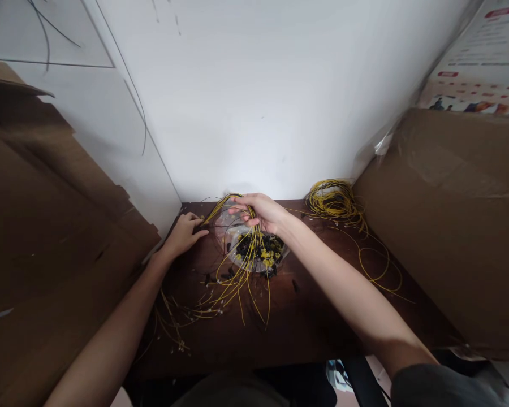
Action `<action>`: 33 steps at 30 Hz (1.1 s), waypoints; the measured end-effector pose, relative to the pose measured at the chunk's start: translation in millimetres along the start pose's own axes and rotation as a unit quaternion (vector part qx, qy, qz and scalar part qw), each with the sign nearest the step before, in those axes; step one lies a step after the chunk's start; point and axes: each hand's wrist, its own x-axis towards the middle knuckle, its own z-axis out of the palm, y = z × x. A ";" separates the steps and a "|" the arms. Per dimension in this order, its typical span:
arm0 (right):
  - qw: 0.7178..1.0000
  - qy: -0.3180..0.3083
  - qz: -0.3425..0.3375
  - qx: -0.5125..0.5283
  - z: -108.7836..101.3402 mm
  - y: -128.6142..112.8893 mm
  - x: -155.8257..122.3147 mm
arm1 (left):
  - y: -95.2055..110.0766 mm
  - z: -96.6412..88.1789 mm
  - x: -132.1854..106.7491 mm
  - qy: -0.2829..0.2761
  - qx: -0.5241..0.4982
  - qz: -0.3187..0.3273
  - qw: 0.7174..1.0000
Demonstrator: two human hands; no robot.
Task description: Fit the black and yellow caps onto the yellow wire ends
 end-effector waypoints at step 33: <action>0.913 0.148 0.013 -0.381 -13.4 -114.7 -48.0 | 19.5 -46.7 -2.3 0.003 -0.334 0.009 0.942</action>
